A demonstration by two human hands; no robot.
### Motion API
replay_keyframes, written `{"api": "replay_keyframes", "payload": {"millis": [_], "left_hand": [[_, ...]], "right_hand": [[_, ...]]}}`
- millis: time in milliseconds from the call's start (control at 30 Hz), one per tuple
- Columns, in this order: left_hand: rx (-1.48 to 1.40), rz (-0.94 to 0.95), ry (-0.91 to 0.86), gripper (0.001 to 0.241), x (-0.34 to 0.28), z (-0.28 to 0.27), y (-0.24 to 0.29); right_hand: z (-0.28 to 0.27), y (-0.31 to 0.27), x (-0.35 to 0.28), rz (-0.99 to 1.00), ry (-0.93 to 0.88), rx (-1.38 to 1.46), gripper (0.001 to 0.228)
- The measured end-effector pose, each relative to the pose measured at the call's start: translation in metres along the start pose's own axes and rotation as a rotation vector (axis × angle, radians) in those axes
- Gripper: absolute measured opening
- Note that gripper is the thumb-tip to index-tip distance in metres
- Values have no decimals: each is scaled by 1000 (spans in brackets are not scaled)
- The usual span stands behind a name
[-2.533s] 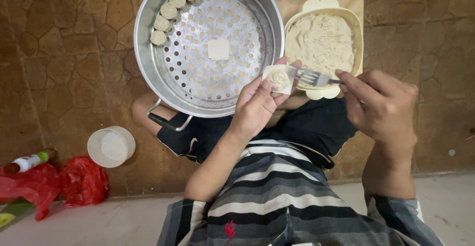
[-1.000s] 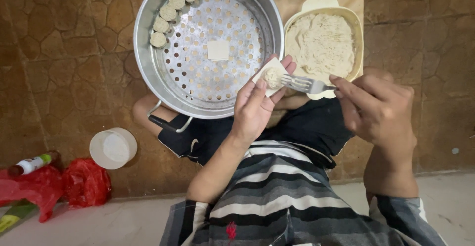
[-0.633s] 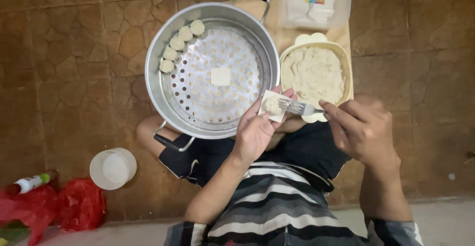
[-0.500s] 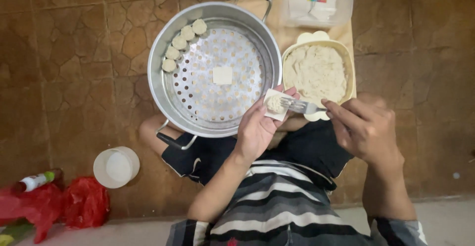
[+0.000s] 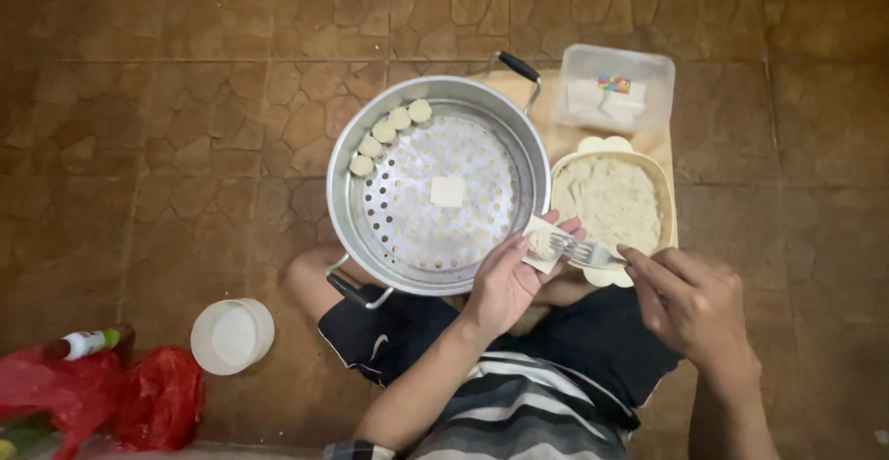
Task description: Assembling dumplings by placing filling onto wrappers using a fork and arranging them in a steamer tray.
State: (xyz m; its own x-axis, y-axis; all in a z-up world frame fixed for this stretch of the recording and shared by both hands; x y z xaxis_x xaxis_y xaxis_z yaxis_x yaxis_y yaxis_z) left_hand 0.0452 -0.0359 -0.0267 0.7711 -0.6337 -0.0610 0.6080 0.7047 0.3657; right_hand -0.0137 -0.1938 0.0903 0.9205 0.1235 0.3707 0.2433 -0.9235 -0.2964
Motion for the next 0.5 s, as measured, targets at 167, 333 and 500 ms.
{"api": "replay_keyframes", "payload": {"millis": [167, 333, 500], "left_hand": [[-13, -16, -8, 52, 0, 1, 0], [14, 4, 12, 52, 1, 1, 1], [32, 32, 28, 52, 5, -3, 1]], "right_hand": [[0, 1, -3, -15, 19, -26, 29], [1, 5, -8, -31, 49, 3, 30], [3, 1, -3, -48, 23, -17, 28]]}}
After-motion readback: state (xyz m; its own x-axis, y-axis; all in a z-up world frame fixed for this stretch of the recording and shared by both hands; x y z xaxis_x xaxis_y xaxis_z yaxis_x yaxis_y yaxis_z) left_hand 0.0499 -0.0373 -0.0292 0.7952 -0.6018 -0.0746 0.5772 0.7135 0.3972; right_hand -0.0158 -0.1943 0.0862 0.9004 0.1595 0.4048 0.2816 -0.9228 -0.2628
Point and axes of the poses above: each hand's wrist, its own x-axis towards the middle knuckle, its own z-axis out of the palm, y = z × x, the point moved 6 cm from there along x, towards the middle knuckle, and after that the axes turned 4 degrees about x, right-handed, at the moved point
